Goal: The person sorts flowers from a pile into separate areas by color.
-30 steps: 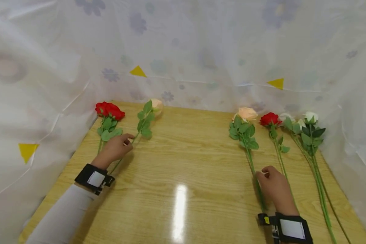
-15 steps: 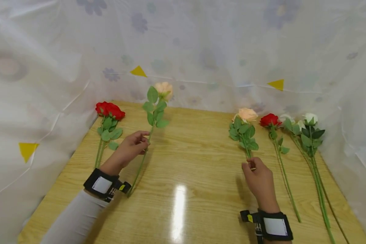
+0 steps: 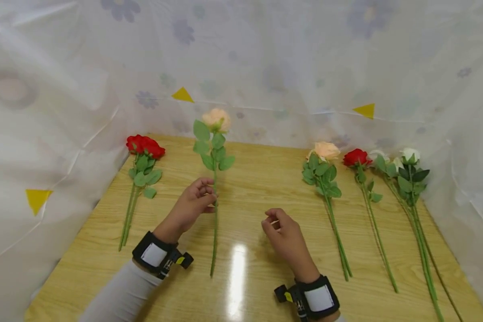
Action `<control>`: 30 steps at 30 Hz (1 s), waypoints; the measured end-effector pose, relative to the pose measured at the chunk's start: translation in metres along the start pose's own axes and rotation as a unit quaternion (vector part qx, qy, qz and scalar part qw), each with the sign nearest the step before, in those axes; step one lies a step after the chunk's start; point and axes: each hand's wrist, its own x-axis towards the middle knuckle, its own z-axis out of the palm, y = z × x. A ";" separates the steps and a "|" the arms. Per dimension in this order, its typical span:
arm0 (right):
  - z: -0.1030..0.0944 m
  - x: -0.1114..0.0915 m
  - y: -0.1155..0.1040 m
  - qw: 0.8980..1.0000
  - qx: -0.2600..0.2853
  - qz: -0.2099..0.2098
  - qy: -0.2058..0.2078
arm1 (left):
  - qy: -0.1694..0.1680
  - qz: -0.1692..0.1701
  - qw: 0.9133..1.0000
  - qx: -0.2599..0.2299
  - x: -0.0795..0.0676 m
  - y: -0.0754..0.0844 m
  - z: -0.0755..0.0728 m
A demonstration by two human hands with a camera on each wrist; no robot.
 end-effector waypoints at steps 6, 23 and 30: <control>0.037 -0.006 -0.027 0.996 0.079 0.024 -0.037 | 0.008 0.008 1.000 -0.024 0.000 -0.006 0.016; 0.067 -0.012 -0.043 0.991 0.123 0.017 -0.052 | 0.014 0.014 0.999 -0.043 -0.005 -0.013 0.038; 0.056 -0.011 -0.041 0.997 0.069 0.015 -0.035 | 0.010 0.015 1.000 -0.020 -0.006 -0.011 0.037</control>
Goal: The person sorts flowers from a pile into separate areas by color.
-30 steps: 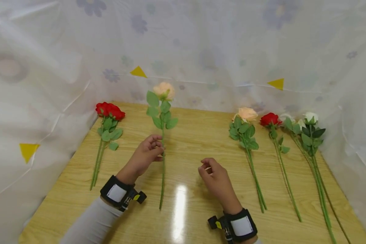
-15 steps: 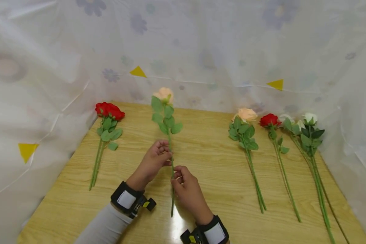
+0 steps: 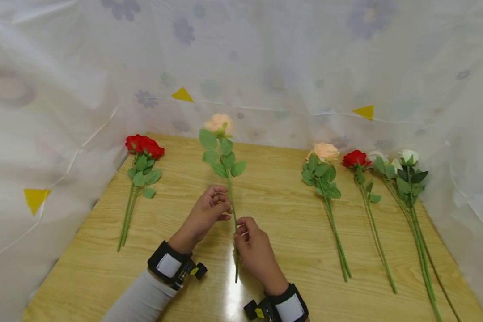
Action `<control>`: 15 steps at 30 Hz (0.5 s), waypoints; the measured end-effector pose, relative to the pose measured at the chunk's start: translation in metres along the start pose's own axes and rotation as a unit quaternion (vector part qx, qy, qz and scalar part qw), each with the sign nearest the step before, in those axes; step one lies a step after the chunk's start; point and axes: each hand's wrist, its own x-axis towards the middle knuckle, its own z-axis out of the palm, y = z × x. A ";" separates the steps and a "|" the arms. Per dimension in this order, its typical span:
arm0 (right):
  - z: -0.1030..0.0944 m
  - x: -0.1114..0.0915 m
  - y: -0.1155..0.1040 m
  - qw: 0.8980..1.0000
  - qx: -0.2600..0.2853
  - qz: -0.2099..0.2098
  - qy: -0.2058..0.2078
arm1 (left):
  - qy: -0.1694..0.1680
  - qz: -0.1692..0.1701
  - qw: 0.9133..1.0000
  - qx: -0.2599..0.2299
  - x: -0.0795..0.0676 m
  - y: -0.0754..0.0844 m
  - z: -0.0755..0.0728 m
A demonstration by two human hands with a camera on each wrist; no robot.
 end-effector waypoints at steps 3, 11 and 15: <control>-0.015 0.000 0.006 0.999 -0.044 -0.003 0.022 | -0.001 0.006 0.999 0.050 -0.002 0.003 -0.010; -0.082 -0.003 0.028 0.982 -0.171 0.006 0.076 | 0.023 0.034 0.952 0.303 -0.002 0.004 -0.099; -0.119 -0.007 0.038 0.969 -0.223 0.020 0.104 | 0.050 0.030 0.899 0.435 -0.006 0.012 -0.147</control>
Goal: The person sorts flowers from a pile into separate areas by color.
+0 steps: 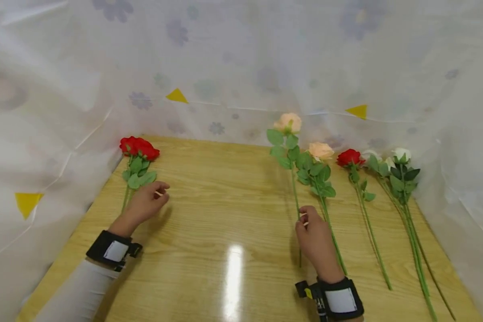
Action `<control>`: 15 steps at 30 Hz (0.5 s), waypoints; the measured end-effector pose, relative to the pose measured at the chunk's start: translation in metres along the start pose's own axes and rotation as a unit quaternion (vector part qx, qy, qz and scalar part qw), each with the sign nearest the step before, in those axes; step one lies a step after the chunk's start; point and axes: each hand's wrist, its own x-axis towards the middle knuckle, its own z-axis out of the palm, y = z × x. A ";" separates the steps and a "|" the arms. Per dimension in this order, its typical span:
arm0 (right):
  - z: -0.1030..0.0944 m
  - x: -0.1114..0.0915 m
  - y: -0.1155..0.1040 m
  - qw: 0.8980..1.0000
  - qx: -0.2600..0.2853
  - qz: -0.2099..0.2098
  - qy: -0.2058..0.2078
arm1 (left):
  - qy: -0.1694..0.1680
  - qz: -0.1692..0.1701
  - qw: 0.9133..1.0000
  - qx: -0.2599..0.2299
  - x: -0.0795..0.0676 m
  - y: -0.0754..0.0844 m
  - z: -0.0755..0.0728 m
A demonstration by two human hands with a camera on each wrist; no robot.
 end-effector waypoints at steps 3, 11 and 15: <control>-0.018 0.002 0.017 0.999 -0.037 0.006 0.008 | 0.012 -0.015 0.997 0.080 -0.002 -0.021 -0.024; -0.044 0.001 0.052 0.991 -0.137 -0.006 0.010 | 0.012 -0.078 0.984 0.158 -0.010 -0.048 -0.063; -0.041 -0.002 0.062 0.986 -0.167 -0.011 0.007 | -0.010 -0.103 0.980 0.170 -0.010 -0.053 -0.066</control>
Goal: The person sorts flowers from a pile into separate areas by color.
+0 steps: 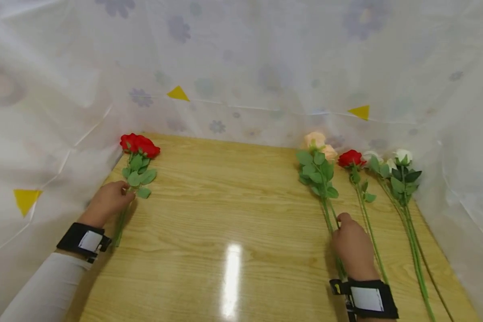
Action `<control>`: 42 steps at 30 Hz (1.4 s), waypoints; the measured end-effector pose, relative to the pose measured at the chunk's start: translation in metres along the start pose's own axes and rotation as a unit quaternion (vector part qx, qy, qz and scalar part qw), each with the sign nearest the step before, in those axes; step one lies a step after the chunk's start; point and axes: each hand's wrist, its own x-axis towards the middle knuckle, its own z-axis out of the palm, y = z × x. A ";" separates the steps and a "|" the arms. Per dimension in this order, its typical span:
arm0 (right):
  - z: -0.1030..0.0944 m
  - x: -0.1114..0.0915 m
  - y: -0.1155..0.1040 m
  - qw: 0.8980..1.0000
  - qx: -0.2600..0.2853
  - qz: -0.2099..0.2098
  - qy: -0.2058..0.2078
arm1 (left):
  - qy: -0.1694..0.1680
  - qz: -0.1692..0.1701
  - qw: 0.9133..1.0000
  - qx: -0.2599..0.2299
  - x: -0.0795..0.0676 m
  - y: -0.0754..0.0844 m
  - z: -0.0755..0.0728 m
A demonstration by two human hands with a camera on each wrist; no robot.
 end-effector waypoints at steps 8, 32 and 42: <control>0.023 0.000 0.007 1.000 -0.027 -0.003 -0.009 | -0.004 -0.009 0.999 0.032 0.004 -0.006 0.001; 0.014 0.001 0.007 0.996 0.017 0.067 -0.061 | -0.011 -0.026 1.000 -0.009 0.002 -0.012 0.001; 0.014 -0.003 0.008 0.997 0.021 0.071 -0.031 | -0.023 -0.042 0.998 -0.037 0.004 -0.011 -0.001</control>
